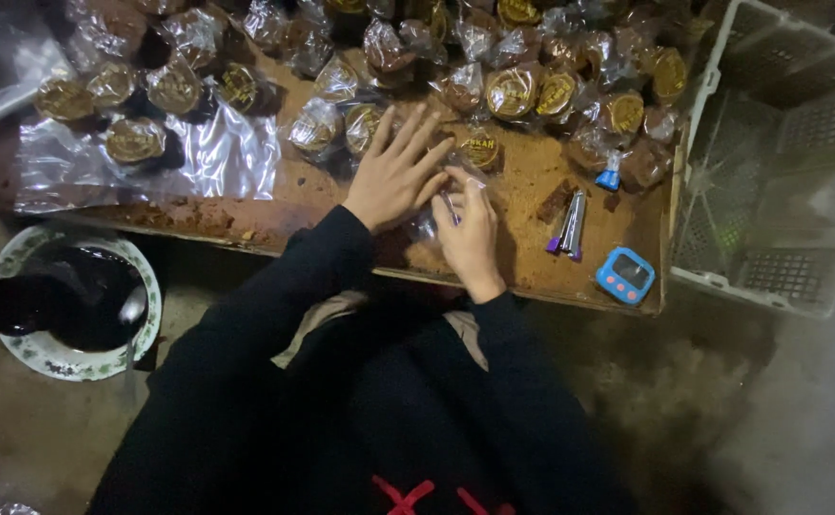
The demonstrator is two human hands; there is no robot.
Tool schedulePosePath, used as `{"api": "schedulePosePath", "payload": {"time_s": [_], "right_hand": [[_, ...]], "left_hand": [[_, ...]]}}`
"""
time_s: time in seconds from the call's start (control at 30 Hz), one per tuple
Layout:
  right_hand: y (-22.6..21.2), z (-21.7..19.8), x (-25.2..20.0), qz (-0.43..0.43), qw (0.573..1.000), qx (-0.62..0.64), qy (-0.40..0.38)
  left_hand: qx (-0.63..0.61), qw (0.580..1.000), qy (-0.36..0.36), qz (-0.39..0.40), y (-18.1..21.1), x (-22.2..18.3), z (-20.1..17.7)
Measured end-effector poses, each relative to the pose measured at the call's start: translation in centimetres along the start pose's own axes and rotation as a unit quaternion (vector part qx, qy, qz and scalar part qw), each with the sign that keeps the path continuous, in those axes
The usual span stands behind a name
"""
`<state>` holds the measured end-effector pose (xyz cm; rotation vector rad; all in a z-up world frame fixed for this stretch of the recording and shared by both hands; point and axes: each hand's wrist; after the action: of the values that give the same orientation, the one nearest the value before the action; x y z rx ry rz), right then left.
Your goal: The person packages small brown cakes into plastic bags by hand and then seals the bags using a small handheld heat sealer.
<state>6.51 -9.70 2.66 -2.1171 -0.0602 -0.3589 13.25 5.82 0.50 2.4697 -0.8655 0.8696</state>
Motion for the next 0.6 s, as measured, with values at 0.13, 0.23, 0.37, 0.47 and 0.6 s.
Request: {"api": "schedulePosePath", "payload": {"time_s": [0.13, 0.23, 0.37, 0.47, 0.6], "right_hand": [[0.9, -0.7, 0.8, 0.141, 0.987, 0.013, -0.07], [3.1, 0.8, 0.8, 0.133, 0.987, -0.054, -0.07], [4.0, 1.8, 0.9, -0.104, 0.976, -0.087, -0.171], [3.4, 1.3, 1.1, -0.144, 0.959, -0.11, -0.218], [2.2, 0.6, 1.8, -0.096, 0.945, -0.142, -0.279]], "left_hand": [[-0.047, 0.995, -0.085, -0.004, -0.1, 1.3, -1.9], [-0.094, 0.99, -0.105, 0.022, -2.3, 2.1, -3.5], [-0.019, 0.988, -0.071, 0.132, -5.2, 0.4, -1.2], [-0.012, 0.988, -0.083, 0.129, -5.3, 0.6, -0.8], [0.0, 0.974, -0.192, 0.124, -6.9, 1.5, -1.8]]}}
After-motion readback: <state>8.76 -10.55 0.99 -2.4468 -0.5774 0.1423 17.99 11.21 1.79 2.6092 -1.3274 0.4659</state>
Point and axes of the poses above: each hand's wrist, its own x-axis towards the middle knuckle, its own z-axis out of the palm, y = z × x, and after that the axes turned 5 degrees about y, right-handed
